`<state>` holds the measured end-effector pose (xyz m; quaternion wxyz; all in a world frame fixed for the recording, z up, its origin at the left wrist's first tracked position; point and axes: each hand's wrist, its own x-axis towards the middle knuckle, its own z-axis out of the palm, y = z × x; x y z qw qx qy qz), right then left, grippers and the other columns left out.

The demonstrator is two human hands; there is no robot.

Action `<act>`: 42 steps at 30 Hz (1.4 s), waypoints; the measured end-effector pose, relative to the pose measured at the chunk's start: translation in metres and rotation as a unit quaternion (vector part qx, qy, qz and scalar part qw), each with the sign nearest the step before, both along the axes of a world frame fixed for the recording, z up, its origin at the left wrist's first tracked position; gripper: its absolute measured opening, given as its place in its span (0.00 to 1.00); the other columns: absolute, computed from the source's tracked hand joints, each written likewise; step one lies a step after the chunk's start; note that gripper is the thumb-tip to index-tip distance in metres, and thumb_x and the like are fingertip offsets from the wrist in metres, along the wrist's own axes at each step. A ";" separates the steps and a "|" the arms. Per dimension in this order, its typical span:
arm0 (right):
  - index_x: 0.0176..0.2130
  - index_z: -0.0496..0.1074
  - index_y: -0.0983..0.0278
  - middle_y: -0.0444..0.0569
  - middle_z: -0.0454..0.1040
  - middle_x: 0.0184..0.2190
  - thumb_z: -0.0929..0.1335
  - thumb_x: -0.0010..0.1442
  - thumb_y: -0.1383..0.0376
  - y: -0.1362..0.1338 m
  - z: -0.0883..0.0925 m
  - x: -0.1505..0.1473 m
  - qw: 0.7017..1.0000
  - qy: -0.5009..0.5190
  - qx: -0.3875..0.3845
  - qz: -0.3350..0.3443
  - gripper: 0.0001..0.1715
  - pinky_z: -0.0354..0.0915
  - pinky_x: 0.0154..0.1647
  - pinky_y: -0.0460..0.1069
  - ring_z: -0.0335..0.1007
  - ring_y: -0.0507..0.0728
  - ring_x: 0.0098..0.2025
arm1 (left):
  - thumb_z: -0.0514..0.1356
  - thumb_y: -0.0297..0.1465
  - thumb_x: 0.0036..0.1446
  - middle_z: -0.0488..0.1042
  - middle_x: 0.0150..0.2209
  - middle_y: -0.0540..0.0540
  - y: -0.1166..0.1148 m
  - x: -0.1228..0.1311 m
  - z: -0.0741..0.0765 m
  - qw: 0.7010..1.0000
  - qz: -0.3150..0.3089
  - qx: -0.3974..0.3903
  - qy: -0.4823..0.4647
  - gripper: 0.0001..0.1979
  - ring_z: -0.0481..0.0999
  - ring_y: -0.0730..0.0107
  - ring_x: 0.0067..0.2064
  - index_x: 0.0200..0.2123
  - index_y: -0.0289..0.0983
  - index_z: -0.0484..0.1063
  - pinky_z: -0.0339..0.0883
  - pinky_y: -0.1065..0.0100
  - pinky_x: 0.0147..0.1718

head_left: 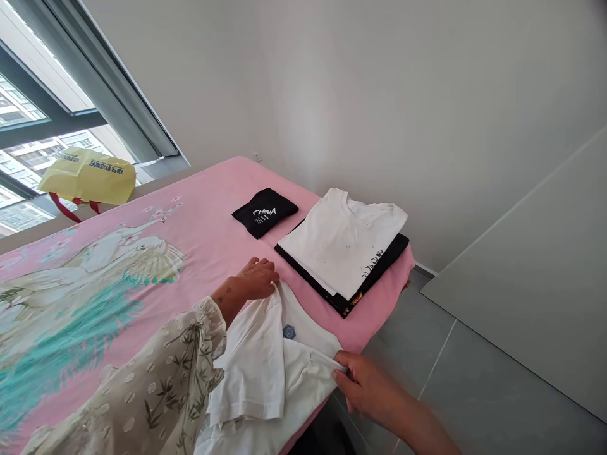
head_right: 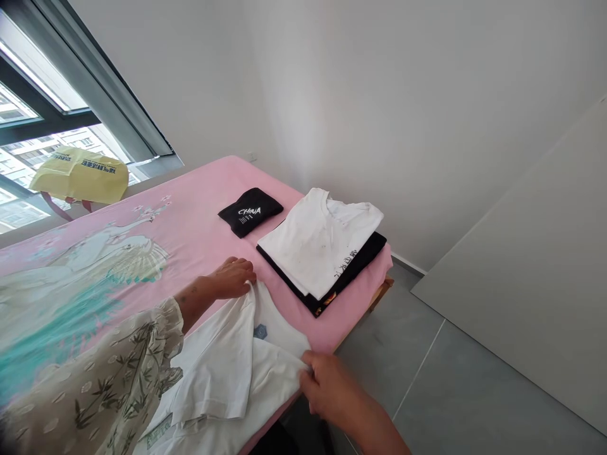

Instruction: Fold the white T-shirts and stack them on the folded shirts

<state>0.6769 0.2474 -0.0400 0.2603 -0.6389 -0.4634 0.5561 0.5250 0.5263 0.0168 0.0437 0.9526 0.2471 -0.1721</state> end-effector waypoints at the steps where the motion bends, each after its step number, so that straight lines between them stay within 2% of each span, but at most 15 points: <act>1: 0.31 0.63 0.61 0.40 0.67 0.15 0.59 0.59 0.56 0.000 0.003 0.000 1.000 0.001 -0.004 -0.002 0.13 0.56 0.17 0.42 0.60 0.49 0.15 | 0.53 0.29 0.48 0.69 0.42 0.45 0.000 -0.001 -0.001 1.000 0.018 -0.003 -0.004 0.14 0.66 0.62 0.46 0.37 0.42 0.74 0.50 0.56 0.52; 6: 0.37 0.66 0.62 0.40 0.68 0.16 0.58 0.60 0.55 -0.001 0.008 -0.002 1.000 0.004 -0.009 -0.010 0.16 0.58 0.20 0.42 0.61 0.49 0.16 | 0.51 0.26 0.46 0.67 0.46 0.49 -0.002 -0.004 -0.004 0.997 0.065 -0.040 -0.018 0.17 0.65 0.64 0.49 0.37 0.46 0.73 0.54 0.57 0.52; 10: 0.37 0.66 0.62 0.40 0.69 0.17 0.56 0.62 0.54 -0.003 0.005 -0.005 0.999 -0.020 0.008 -0.025 0.18 0.57 0.21 0.42 0.61 0.48 0.17 | 0.51 0.28 0.46 0.67 0.46 0.47 -0.001 -0.006 -0.008 0.991 0.116 -0.054 -0.035 0.15 0.65 0.60 0.49 0.36 0.45 0.73 0.56 0.53 0.50; 16: 0.41 0.65 0.61 0.40 0.69 0.18 0.57 0.61 0.55 -0.007 0.008 -0.009 0.994 -0.077 0.049 -0.053 0.16 0.55 0.25 0.44 0.64 0.50 0.21 | 0.53 0.32 0.47 0.67 0.44 0.47 -0.007 -0.005 -0.014 0.981 0.143 -0.085 -0.097 0.11 0.67 0.62 0.47 0.33 0.43 0.72 0.60 0.60 0.48; 18: 0.44 0.65 0.61 0.40 0.68 0.19 0.57 0.61 0.55 -0.008 0.013 -0.009 0.990 -0.113 0.063 -0.061 0.18 0.54 0.24 0.44 0.63 0.51 0.22 | 0.53 0.34 0.49 0.68 0.43 0.47 -0.012 -0.004 -0.015 0.975 0.161 -0.082 -0.126 0.11 0.68 0.64 0.45 0.35 0.42 0.70 0.61 0.60 0.47; 20: 0.46 0.64 0.61 0.41 0.68 0.20 0.56 0.61 0.54 -0.010 0.019 -0.008 0.983 -0.151 0.070 -0.073 0.20 0.52 0.22 0.45 0.62 0.52 0.21 | 0.52 0.37 0.51 0.68 0.43 0.47 -0.017 -0.006 -0.017 0.966 0.190 -0.075 -0.159 0.14 0.69 0.66 0.43 0.41 0.41 0.67 0.63 0.63 0.45; 22: 0.46 0.65 0.61 0.41 0.66 0.19 0.56 0.61 0.53 -0.011 0.025 -0.006 0.978 -0.170 0.084 -0.090 0.21 0.53 0.21 0.45 0.60 0.52 0.19 | 0.49 0.38 0.55 0.68 0.44 0.46 -0.023 -0.016 -0.019 0.950 0.236 -0.062 -0.194 0.17 0.70 0.69 0.42 0.47 0.40 0.62 0.65 0.65 0.42; 25: 0.41 0.67 0.60 0.43 0.68 0.22 0.56 0.62 0.53 -0.005 0.037 -0.003 0.968 -0.171 0.145 -0.117 0.19 0.56 0.24 0.45 0.62 0.52 0.22 | 0.46 0.40 0.57 0.69 0.42 0.46 -0.036 -0.051 -0.023 0.924 0.307 -0.037 -0.227 0.16 0.71 0.70 0.38 0.46 0.40 0.60 0.65 0.66 0.39; 28: 0.37 0.69 0.61 0.45 0.72 0.29 0.57 0.62 0.57 0.018 0.048 -0.006 0.955 -0.173 0.216 -0.108 0.17 0.59 0.28 0.45 0.66 0.51 0.28 | 0.46 0.40 0.58 0.70 0.35 0.49 -0.055 -0.099 -0.025 0.924 0.317 -0.014 -0.212 0.14 0.69 0.69 0.36 0.41 0.40 0.63 0.63 0.65 0.38; 30: 0.36 0.70 0.61 0.45 0.73 0.32 0.57 0.62 0.59 0.046 0.051 -0.014 0.947 -0.190 0.247 -0.075 0.16 0.59 0.30 0.44 0.67 0.51 0.31 | 0.46 0.40 0.58 0.70 0.32 0.49 -0.069 -0.126 -0.025 0.936 0.302 -0.002 -0.183 0.13 0.69 0.67 0.36 0.37 0.40 0.64 0.61 0.64 0.37; 32: 0.37 0.70 0.61 0.46 0.74 0.33 0.57 0.62 0.60 0.080 0.049 -0.025 0.942 -0.222 0.249 -0.035 0.16 0.58 0.32 0.44 0.68 0.51 0.33 | 0.46 0.41 0.58 0.70 0.32 0.48 -0.081 -0.143 -0.026 0.942 0.295 0.007 -0.160 0.13 0.68 0.66 0.36 0.34 0.40 0.65 0.59 0.64 0.36; 37: 0.38 0.70 0.64 0.51 0.75 0.34 0.58 0.60 0.55 0.162 0.033 -0.052 0.928 -0.342 0.148 0.013 0.19 0.57 0.32 0.47 0.70 0.56 0.36 | 0.45 0.39 0.59 0.69 0.30 0.48 -0.094 -0.151 -0.036 0.933 0.318 0.029 -0.168 0.13 0.68 0.66 0.34 0.30 0.40 0.63 0.57 0.65 0.35; 39: 0.37 0.70 0.64 0.52 0.75 0.35 0.60 0.58 0.53 0.180 0.025 -0.056 0.920 -0.370 0.130 0.012 0.19 0.57 0.32 0.48 0.71 0.58 0.38 | 0.44 0.39 0.60 0.70 0.29 0.48 -0.097 -0.150 -0.043 0.923 0.334 0.049 -0.187 0.13 0.68 0.66 0.34 0.31 0.40 0.63 0.57 0.65 0.34; 42: 0.35 0.70 0.62 0.49 0.75 0.34 0.62 0.57 0.57 0.190 0.013 -0.057 0.911 -0.394 0.123 0.008 0.13 0.56 0.30 0.47 0.71 0.57 0.37 | 0.43 0.38 0.61 0.70 0.29 0.48 -0.100 -0.150 -0.053 0.911 0.350 0.082 -0.203 0.13 0.69 0.66 0.33 0.32 0.40 0.63 0.57 0.66 0.32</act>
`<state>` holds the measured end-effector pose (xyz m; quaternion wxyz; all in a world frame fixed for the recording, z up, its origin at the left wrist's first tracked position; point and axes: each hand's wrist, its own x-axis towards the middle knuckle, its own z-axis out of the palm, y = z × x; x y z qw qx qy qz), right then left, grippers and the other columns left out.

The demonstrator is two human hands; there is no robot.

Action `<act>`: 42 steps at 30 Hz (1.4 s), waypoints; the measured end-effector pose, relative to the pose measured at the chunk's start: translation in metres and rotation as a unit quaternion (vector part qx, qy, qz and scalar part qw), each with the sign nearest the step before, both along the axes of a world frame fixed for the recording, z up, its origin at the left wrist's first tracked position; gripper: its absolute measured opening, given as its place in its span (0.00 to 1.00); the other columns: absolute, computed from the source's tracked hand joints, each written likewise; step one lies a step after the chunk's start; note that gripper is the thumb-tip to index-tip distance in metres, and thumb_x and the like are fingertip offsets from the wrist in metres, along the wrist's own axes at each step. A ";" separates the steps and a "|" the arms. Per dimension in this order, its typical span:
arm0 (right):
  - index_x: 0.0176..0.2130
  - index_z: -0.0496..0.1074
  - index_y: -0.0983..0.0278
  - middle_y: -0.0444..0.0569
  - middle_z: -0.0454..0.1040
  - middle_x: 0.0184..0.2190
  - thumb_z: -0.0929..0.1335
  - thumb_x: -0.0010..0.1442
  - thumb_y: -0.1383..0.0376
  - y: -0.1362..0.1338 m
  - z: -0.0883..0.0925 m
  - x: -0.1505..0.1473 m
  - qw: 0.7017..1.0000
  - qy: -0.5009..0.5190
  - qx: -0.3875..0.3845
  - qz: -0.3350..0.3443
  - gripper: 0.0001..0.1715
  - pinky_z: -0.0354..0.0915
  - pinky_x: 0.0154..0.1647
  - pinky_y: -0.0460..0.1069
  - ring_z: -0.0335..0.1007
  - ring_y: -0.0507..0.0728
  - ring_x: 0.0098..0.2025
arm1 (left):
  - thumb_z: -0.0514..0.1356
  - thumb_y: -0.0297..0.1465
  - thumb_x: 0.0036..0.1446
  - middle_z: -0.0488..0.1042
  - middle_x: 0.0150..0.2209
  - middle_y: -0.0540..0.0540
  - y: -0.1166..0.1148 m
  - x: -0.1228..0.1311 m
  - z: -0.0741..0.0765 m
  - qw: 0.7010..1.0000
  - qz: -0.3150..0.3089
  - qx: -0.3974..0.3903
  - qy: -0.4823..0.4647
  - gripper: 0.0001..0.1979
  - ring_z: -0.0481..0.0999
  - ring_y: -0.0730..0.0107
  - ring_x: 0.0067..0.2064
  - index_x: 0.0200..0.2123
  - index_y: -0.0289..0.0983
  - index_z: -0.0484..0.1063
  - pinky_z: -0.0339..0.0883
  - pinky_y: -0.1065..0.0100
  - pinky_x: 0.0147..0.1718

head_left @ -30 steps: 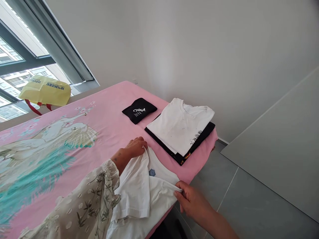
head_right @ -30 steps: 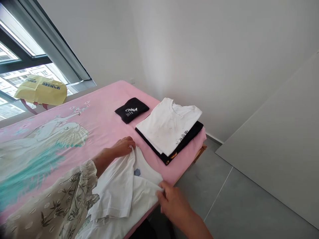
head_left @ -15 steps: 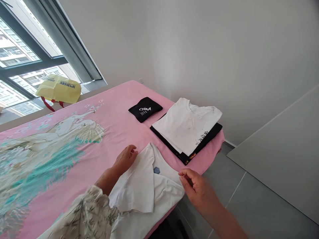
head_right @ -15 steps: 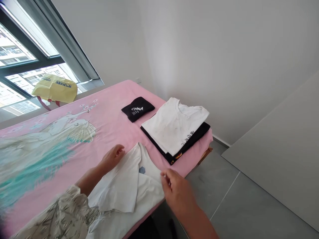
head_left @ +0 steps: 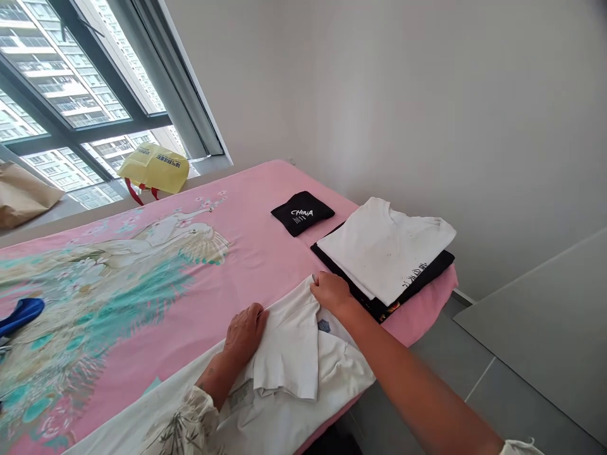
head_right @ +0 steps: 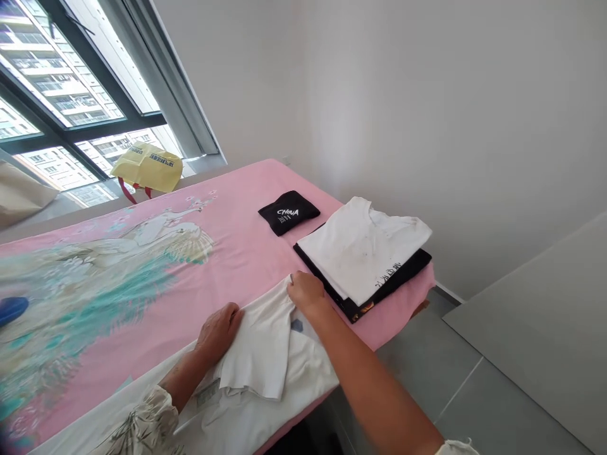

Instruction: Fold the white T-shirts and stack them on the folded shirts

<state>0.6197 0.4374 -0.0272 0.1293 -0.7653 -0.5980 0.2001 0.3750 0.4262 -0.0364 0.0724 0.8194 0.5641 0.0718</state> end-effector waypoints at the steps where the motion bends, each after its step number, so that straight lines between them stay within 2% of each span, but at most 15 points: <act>1: 0.34 0.69 0.62 0.48 0.75 0.33 0.62 0.57 0.58 0.000 -0.003 0.000 1.000 -0.001 0.000 -0.004 0.12 0.56 0.29 0.47 0.71 0.56 0.36 | 0.43 0.38 0.61 0.71 0.29 0.48 -0.001 0.000 -0.003 1.000 0.003 0.009 0.001 0.13 0.70 0.66 0.33 0.32 0.40 0.63 0.57 0.65 0.32; 5: 0.39 0.67 0.62 0.47 0.74 0.30 0.60 0.58 0.63 -0.008 -0.006 -0.003 0.999 0.009 0.022 -0.037 0.10 0.57 0.29 0.48 0.71 0.56 0.33 | 0.45 0.39 0.61 0.71 0.29 0.48 -0.002 -0.002 -0.008 0.999 0.002 0.029 -0.017 0.13 0.71 0.66 0.33 0.31 0.40 0.64 0.59 0.65 0.33; 7: 0.42 0.66 0.63 0.48 0.74 0.33 0.59 0.59 0.64 -0.016 -0.002 -0.008 0.996 0.007 0.080 -0.035 0.12 0.60 0.33 0.48 0.70 0.56 0.35 | 0.47 0.38 0.60 0.72 0.31 0.47 -0.002 -0.004 -0.009 0.997 0.012 0.045 -0.058 0.12 0.71 0.65 0.35 0.33 0.40 0.65 0.61 0.65 0.34; 10: 0.44 0.66 0.63 0.51 0.72 0.43 0.57 0.61 0.65 -0.032 0.001 -0.022 0.977 -0.001 0.202 0.074 0.15 0.59 0.48 0.49 0.66 0.55 0.47 | 0.45 0.36 0.61 0.72 0.39 0.45 -0.010 -0.011 -0.006 0.987 -0.014 0.079 -0.140 0.12 0.70 0.66 0.42 0.38 0.40 0.67 0.63 0.64 0.41; 12: 0.49 0.65 0.64 0.52 0.67 0.52 0.57 0.62 0.64 -0.042 -0.002 -0.031 0.957 -0.015 0.225 0.180 0.19 0.49 0.59 0.52 0.57 0.55 0.56 | 0.43 0.34 0.62 0.71 0.46 0.44 -0.020 -0.017 -0.003 0.983 -0.081 0.068 -0.151 0.15 0.68 0.67 0.50 0.43 0.40 0.67 0.60 0.63 0.50; 15: 0.60 0.56 0.66 0.52 0.54 0.62 0.55 0.63 0.60 -0.051 -0.014 -0.035 0.962 -0.047 0.122 0.241 0.28 0.30 0.65 0.58 0.41 0.57 0.65 | 0.43 0.37 0.62 0.62 0.59 0.47 -0.036 -0.030 0.002 0.985 -0.159 -0.014 -0.068 0.21 0.56 0.64 0.62 0.57 0.45 0.59 0.43 0.53 0.61; 18: 0.64 0.45 0.66 0.48 0.41 0.66 0.52 0.63 0.59 -0.052 -0.022 -0.033 0.969 -0.066 0.015 0.237 0.33 0.24 0.64 0.60 0.30 0.56 0.67 | 0.44 0.44 0.60 0.49 0.65 0.48 -0.045 -0.046 0.006 0.983 -0.160 -0.089 0.008 0.28 0.45 0.59 0.65 0.63 0.48 0.45 0.30 0.44 0.61; 21: 0.65 0.43 0.67 0.49 0.39 0.66 0.51 0.63 0.60 -0.054 -0.013 -0.038 0.970 -0.083 -0.020 0.226 0.33 0.21 0.63 0.63 0.29 0.57 0.67 | 0.45 0.46 0.59 0.47 0.65 0.46 -0.057 -0.063 0.011 0.990 -0.103 -0.094 0.032 0.30 0.43 0.58 0.66 0.63 0.46 0.46 0.29 0.43 0.60; 24: 0.64 0.43 0.68 0.50 0.41 0.66 0.49 0.64 0.56 -0.068 -0.001 -0.061 0.968 -0.089 0.021 0.232 0.34 0.22 0.63 0.63 0.30 0.57 0.67 | 0.47 0.44 0.59 0.49 0.65 0.44 -0.092 -0.083 0.016 0.999 -0.024 -0.035 0.024 0.28 0.44 0.57 0.66 0.61 0.44 0.52 0.32 0.44 0.61; 26: 0.65 0.43 0.65 0.48 0.40 0.66 0.49 0.64 0.52 -0.085 -0.004 -0.080 0.960 -0.087 0.066 0.259 0.35 0.24 0.64 0.62 0.29 0.56 0.67 | 0.47 0.42 0.60 0.50 0.64 0.44 -0.131 -0.099 0.016 1.000 0.018 0.005 0.017 0.26 0.45 0.58 0.66 0.61 0.43 0.54 0.34 0.45 0.61; 29: 0.64 0.47 0.61 0.47 0.41 0.66 0.52 0.62 0.49 -0.108 -0.027 -0.102 0.943 -0.108 0.086 0.304 0.36 0.27 0.64 0.63 0.29 0.57 0.67 | 0.46 0.39 0.61 0.50 0.65 0.45 -0.201 -0.131 0.010 0.995 0.082 0.038 0.029 0.26 0.45 0.59 0.66 0.62 0.44 0.51 0.32 0.46 0.61; 33: 0.62 0.52 0.59 0.48 0.45 0.65 0.54 0.61 0.50 -0.118 -0.051 -0.113 0.938 -0.144 0.081 0.304 0.33 0.33 0.63 0.66 0.33 0.60 0.67 | 0.46 0.39 0.61 0.49 0.65 0.44 -0.282 -0.200 -0.001 0.969 0.230 0.040 0.078 0.26 0.45 0.57 0.65 0.61 0.44 0.52 0.29 0.43 0.60; 37: 0.60 0.56 0.62 0.49 0.50 0.64 0.52 0.63 0.54 -0.135 -0.028 -0.148 0.936 -0.123 0.112 0.311 0.31 0.41 0.62 0.64 0.40 0.59 0.66 | 0.46 0.41 0.59 0.55 0.62 0.36 -0.326 -0.280 -0.004 0.898 0.433 0.012 0.082 0.28 0.52 0.52 0.63 0.59 0.35 0.57 0.45 0.47 0.58; 39: 0.59 0.59 0.63 0.50 0.53 0.63 0.52 0.63 0.57 -0.158 -0.008 -0.185 0.916 -0.096 0.150 0.360 0.29 0.41 0.63 0.62 0.41 0.58 0.65 | 0.46 0.42 0.58 0.61 0.58 0.32 -0.333 -0.306 -0.001 0.878 0.475 0.001 0.054 0.30 0.59 0.53 0.59 0.59 0.30 0.56 0.54 0.53 0.54; 42: 0.59 0.59 0.63 0.50 0.53 0.62 0.53 0.64 0.60 -0.200 0.015 -0.258 0.874 -0.032 0.153 0.460 0.27 0.40 0.64 0.60 0.43 0.58 0.65 | 0.49 0.46 0.54 0.68 0.51 0.33 -0.329 -0.323 0.008 0.869 0.493 -0.014 0.024 0.32 0.66 0.52 0.53 0.55 0.29 0.59 0.58 0.56 0.51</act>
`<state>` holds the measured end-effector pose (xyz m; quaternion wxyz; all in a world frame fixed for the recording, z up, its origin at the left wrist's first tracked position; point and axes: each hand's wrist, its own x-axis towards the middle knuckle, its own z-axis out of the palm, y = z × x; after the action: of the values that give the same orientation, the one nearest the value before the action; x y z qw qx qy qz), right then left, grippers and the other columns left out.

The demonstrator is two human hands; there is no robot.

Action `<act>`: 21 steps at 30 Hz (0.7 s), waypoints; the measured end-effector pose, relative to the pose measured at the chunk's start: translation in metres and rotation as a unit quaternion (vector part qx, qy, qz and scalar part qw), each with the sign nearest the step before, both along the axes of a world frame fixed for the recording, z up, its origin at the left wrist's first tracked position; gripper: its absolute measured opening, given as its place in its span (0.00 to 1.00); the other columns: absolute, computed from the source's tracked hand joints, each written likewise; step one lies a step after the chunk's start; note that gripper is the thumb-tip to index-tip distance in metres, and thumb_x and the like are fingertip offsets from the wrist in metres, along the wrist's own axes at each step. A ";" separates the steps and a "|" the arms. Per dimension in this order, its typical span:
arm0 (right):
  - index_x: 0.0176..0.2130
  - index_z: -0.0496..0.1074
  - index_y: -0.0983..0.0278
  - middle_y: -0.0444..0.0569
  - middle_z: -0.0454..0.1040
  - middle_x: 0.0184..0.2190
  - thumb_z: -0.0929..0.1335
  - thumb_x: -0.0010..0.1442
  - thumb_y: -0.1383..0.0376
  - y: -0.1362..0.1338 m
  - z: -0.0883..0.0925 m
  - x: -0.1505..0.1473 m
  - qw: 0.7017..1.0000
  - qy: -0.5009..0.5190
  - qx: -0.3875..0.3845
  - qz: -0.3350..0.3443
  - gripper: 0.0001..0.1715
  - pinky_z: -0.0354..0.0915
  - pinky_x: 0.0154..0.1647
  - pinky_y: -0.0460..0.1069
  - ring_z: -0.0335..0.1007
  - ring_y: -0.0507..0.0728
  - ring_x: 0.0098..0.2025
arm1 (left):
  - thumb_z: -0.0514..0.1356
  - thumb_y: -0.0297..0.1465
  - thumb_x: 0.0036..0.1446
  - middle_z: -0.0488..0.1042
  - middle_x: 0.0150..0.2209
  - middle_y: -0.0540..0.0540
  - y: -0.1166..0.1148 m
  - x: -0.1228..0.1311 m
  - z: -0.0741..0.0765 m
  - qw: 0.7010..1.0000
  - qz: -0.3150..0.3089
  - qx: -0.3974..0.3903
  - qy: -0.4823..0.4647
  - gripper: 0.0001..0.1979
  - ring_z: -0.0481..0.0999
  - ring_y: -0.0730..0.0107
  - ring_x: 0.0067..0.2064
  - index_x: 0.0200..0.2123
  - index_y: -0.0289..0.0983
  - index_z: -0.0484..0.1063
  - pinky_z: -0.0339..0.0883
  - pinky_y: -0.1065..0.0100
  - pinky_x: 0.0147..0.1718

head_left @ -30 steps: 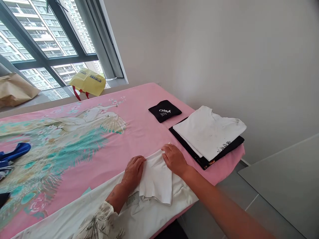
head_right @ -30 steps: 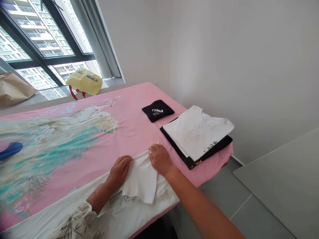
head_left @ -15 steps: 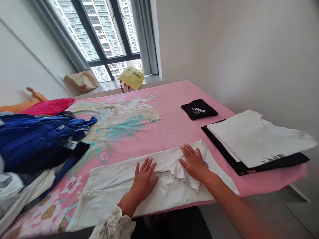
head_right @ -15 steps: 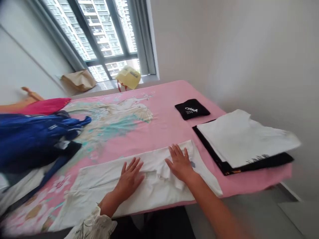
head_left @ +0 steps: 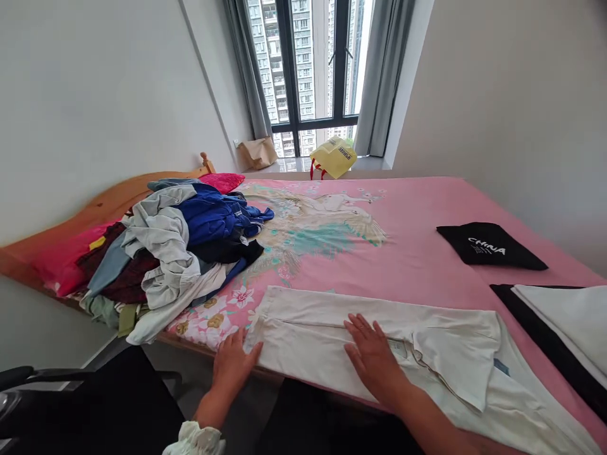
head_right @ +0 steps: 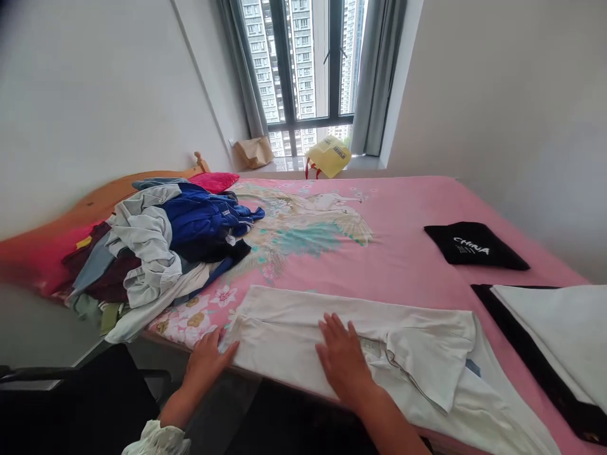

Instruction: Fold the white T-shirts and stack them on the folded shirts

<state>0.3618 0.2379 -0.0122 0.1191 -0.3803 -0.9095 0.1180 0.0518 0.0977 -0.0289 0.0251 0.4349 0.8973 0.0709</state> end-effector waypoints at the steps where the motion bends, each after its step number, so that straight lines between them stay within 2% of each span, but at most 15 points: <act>1: 0.60 0.58 0.63 0.49 0.53 0.63 0.53 0.64 0.60 -0.013 0.004 -0.026 0.999 0.013 -0.014 0.032 0.27 0.40 0.64 0.60 0.42 0.58 0.65 | 0.51 0.47 0.53 0.70 0.49 0.33 0.003 -0.001 0.004 1.000 0.006 -0.005 -0.008 0.31 0.67 0.51 0.52 0.52 0.29 0.62 0.58 0.55 0.50; 3: 0.61 0.57 0.63 0.48 0.51 0.63 0.52 0.65 0.61 -0.033 0.005 -0.076 0.995 0.033 -0.047 0.082 0.27 0.38 0.65 0.59 0.40 0.57 0.66 | 0.53 0.48 0.50 0.71 0.46 0.34 0.007 0.001 0.013 0.999 0.019 -0.021 -0.031 0.29 0.69 0.50 0.49 0.47 0.31 0.64 0.58 0.55 0.48; 6: 0.61 0.55 0.65 0.49 0.48 0.64 0.51 0.65 0.60 -0.045 -0.004 -0.143 0.991 0.045 -0.079 0.096 0.29 0.37 0.65 0.58 0.38 0.58 0.66 | 0.53 0.48 0.48 0.73 0.44 0.35 0.005 0.001 0.020 0.994 0.041 -0.035 -0.093 0.28 0.72 0.50 0.47 0.45 0.33 0.64 0.61 0.56 0.44; 9: 0.62 0.54 0.67 0.51 0.48 0.64 0.51 0.65 0.59 -0.042 -0.020 -0.195 0.994 0.046 -0.076 0.067 0.30 0.36 0.64 0.59 0.36 0.58 0.66 | 0.54 0.47 0.48 0.75 0.43 0.38 -0.003 -0.007 0.012 0.982 0.073 -0.014 -0.172 0.25 0.74 0.51 0.45 0.45 0.37 0.64 0.63 0.57 0.41; 11: 0.62 0.53 0.68 0.53 0.47 0.64 0.51 0.65 0.60 -0.037 -0.032 -0.219 0.996 0.030 -0.076 0.035 0.30 0.37 0.64 0.60 0.37 0.59 0.66 | 0.55 0.46 0.47 0.75 0.42 0.40 -0.009 -0.016 0.000 0.965 0.088 0.036 -0.243 0.22 0.74 0.53 0.44 0.43 0.39 0.65 0.64 0.58 0.40; 13: 0.62 0.53 0.67 0.52 0.47 0.64 0.51 0.65 0.60 -0.034 -0.042 -0.234 0.997 0.014 -0.077 0.004 0.30 0.39 0.63 0.61 0.38 0.59 0.66 | 0.52 0.46 0.50 0.76 0.39 0.41 -0.015 -0.024 -0.012 0.920 0.098 0.100 -0.367 0.20 0.75 0.58 0.40 0.39 0.39 0.67 0.66 0.61 0.34; 16: 0.62 0.53 0.65 0.51 0.48 0.64 0.50 0.65 0.60 -0.032 -0.050 -0.240 0.998 0.026 -0.059 -0.016 0.29 0.39 0.63 0.60 0.39 0.58 0.66 | 0.45 0.47 0.53 0.76 0.34 0.43 -0.023 -0.028 -0.028 0.790 0.103 0.175 -0.579 0.21 0.75 0.67 0.31 0.37 0.39 0.68 0.65 0.67 0.25; 17: 0.62 0.54 0.65 0.50 0.49 0.64 0.50 0.65 0.60 -0.031 -0.051 -0.239 0.998 0.038 -0.053 -0.018 0.29 0.39 0.64 0.59 0.39 0.57 0.66 | 0.46 0.46 0.53 0.76 0.34 0.44 -0.024 -0.027 -0.031 0.755 0.100 0.192 -0.619 0.20 0.74 0.68 0.29 0.37 0.39 0.68 0.64 0.68 0.23; 18: 0.61 0.55 0.65 0.50 0.50 0.64 0.50 0.65 0.60 -0.031 -0.052 -0.238 0.997 0.051 -0.050 -0.019 0.29 0.40 0.64 0.57 0.40 0.56 0.66 | 0.49 0.44 0.51 0.75 0.34 0.44 -0.024 -0.025 -0.033 0.740 0.093 0.198 -0.636 0.18 0.74 0.68 0.28 0.37 0.40 0.69 0.64 0.68 0.23; 19: 0.61 0.56 0.65 0.50 0.52 0.63 0.49 0.66 0.61 -0.030 -0.052 -0.236 0.996 0.065 -0.049 -0.021 0.28 0.40 0.64 0.56 0.41 0.56 0.65 | 0.51 0.42 0.50 0.75 0.33 0.44 -0.023 -0.022 -0.035 0.750 0.082 0.194 -0.627 0.16 0.73 0.67 0.28 0.35 0.40 0.70 0.64 0.67 0.23; 20: 0.60 0.56 0.65 0.50 0.54 0.62 0.49 0.66 0.61 -0.030 -0.053 -0.235 0.995 0.079 -0.051 -0.025 0.28 0.41 0.64 0.55 0.42 0.55 0.65 | 0.52 0.40 0.49 0.75 0.31 0.44 -0.020 -0.019 -0.034 0.781 0.064 0.184 -0.594 0.13 0.73 0.66 0.28 0.33 0.40 0.71 0.64 0.66 0.24; 21: 0.60 0.57 0.65 0.50 0.55 0.62 0.49 0.66 0.62 -0.029 -0.053 -0.233 0.994 0.092 -0.054 -0.030 0.28 0.42 0.64 0.55 0.44 0.54 0.64 | 0.53 0.37 0.49 0.74 0.29 0.44 -0.016 -0.017 -0.033 0.827 0.036 0.173 -0.534 0.11 0.73 0.63 0.30 0.32 0.40 0.72 0.66 0.64 0.27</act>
<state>0.1285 0.2090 -0.0653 0.1848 -0.4005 -0.8754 0.1977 0.0352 0.0816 -0.0618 0.4224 0.2941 0.7317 0.4469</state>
